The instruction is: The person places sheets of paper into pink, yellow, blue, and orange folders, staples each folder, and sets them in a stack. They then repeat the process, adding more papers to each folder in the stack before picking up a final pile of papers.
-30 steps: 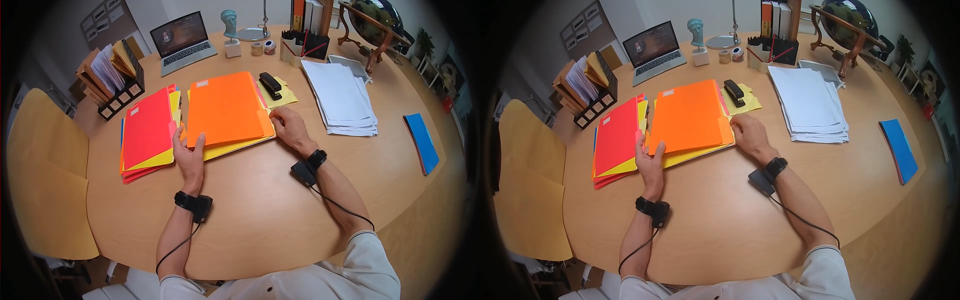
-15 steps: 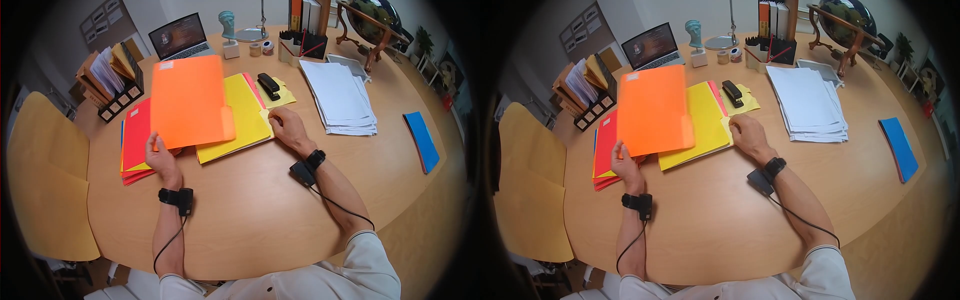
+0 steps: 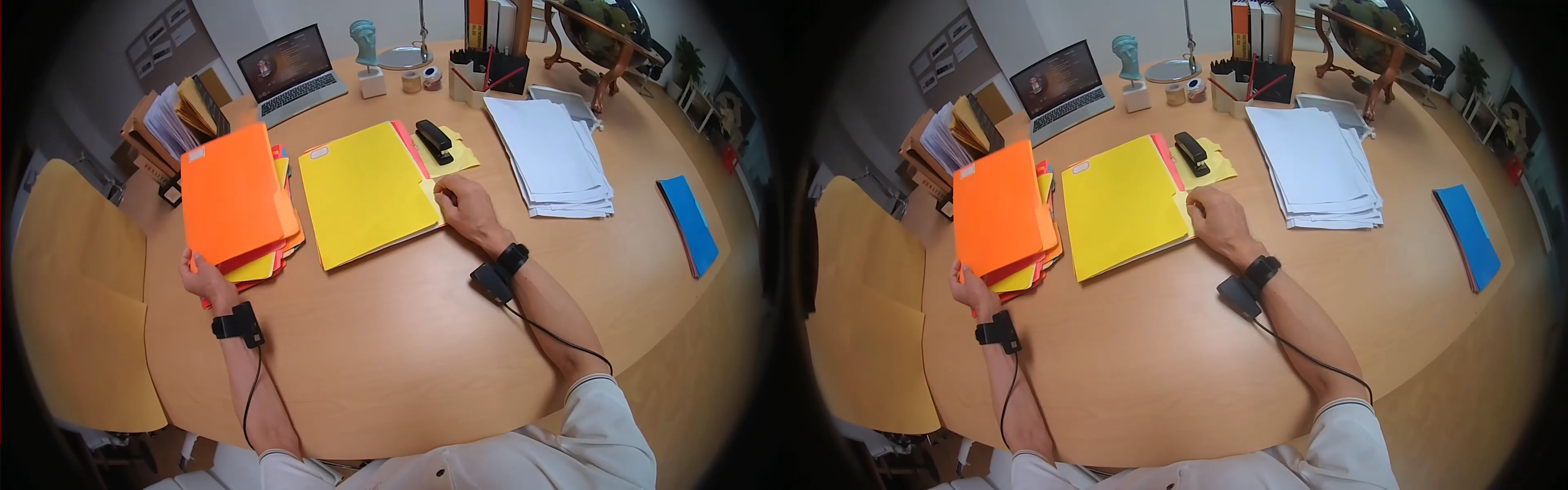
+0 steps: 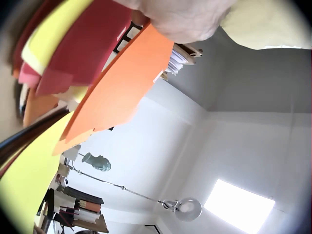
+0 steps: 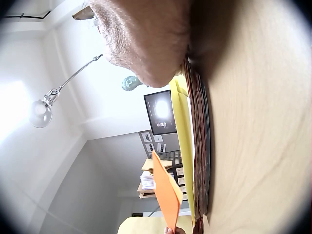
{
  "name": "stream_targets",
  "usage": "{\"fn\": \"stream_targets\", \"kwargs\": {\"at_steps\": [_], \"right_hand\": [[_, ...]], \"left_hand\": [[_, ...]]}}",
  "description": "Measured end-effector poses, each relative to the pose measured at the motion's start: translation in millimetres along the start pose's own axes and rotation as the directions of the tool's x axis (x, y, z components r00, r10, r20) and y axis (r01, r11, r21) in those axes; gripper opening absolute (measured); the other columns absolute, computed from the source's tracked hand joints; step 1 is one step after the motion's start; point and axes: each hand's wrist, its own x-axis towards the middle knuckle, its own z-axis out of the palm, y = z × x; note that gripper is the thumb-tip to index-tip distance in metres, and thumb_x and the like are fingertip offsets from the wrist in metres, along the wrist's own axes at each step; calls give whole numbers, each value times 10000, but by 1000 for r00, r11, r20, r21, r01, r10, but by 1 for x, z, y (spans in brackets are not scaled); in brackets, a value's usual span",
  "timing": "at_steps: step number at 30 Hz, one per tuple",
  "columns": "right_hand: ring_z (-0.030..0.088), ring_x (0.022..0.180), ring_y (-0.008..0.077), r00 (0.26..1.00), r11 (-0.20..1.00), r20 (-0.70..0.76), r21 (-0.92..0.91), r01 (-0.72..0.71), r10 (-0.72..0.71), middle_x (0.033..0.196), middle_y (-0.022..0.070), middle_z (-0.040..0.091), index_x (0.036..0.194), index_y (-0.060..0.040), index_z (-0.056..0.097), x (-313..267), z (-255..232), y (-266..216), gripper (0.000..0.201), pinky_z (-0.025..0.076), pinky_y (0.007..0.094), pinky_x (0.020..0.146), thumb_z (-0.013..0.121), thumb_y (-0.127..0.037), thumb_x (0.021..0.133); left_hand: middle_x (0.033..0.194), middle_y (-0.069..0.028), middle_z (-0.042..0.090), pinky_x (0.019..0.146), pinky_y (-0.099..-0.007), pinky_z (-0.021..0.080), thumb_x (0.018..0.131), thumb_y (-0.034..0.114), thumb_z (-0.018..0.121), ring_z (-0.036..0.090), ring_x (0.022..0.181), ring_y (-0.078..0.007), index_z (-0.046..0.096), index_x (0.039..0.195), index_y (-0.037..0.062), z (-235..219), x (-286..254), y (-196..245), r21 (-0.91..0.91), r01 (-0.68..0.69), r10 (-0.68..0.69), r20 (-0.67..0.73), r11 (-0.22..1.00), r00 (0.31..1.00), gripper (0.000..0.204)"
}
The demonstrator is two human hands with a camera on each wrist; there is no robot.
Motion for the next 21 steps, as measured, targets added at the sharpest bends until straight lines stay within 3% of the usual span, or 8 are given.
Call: {"fn": "stream_targets", "kwargs": {"at_steps": [3,5,6,8,11,13,19,21], "right_hand": [[644,738,291,1000,1000,3,-3,-2,2,845,162,674,951,6,676,0,0,0,100,516,381,703,639,-62,889],[642,728,287,1000,1000,4,-4,1,-1,837,160,673,949,7,676,0,0,0,101,515,381,697,643,-66,886],[640,717,282,1000,1000,6,-5,4,-4,829,158,672,947,7,676,1,0,-1,104,514,380,690,647,-70,884],[637,704,275,1000,1000,12,-6,-14,14,818,154,670,942,6,677,1,-1,-3,107,512,379,680,654,-78,880],[628,680,261,999,1000,18,-5,-26,26,795,143,664,928,5,678,0,0,-4,115,507,375,661,667,-95,871],[623,668,253,1000,1000,14,-7,-20,20,784,136,660,920,4,678,1,-3,-5,120,503,372,652,673,-104,867],[659,778,325,992,996,79,-8,-94,94,847,155,681,909,-15,677,2,-7,-12,146,524,409,719,689,-139,834],[658,773,335,994,995,73,-63,-79,84,847,160,682,910,-17,678,3,-7,-13,218,521,413,718,718,-210,817]], "left_hand": [[1188,-141,641,954,-367,511,964,32,612,628,1068,-248,600,1218,-47,-8,9,-10,121,-6,15,-73,993,997,266],[1185,-180,636,977,-412,488,947,93,668,618,1093,-314,585,1247,-38,-8,1,-2,736,94,147,-256,670,955,338],[1185,-180,636,977,-412,488,947,93,668,618,1093,-314,585,1247,-38,-9,2,-8,736,95,146,-256,670,956,338],[1152,-188,640,985,-437,468,941,155,698,605,1104,-349,602,1226,-29,-10,5,-26,827,-238,494,-54,508,868,353],[1180,-185,642,984,-430,467,945,180,705,607,1114,-342,618,1213,-27,15,-29,8,404,-532,478,233,745,847,350],[1210,-185,646,1004,-423,462,946,181,709,607,1128,-348,625,1205,-38,37,-65,32,278,-476,346,407,834,845,350],[1508,-305,419,1204,-492,269,866,425,780,311,1467,-449,487,1431,-43,59,-163,90,84,-522,91,950,849,299,790],[1536,-311,379,1216,-506,241,855,464,772,268,1484,-465,440,1462,-46,59,-182,86,116,-616,52,967,779,248,859]]}}
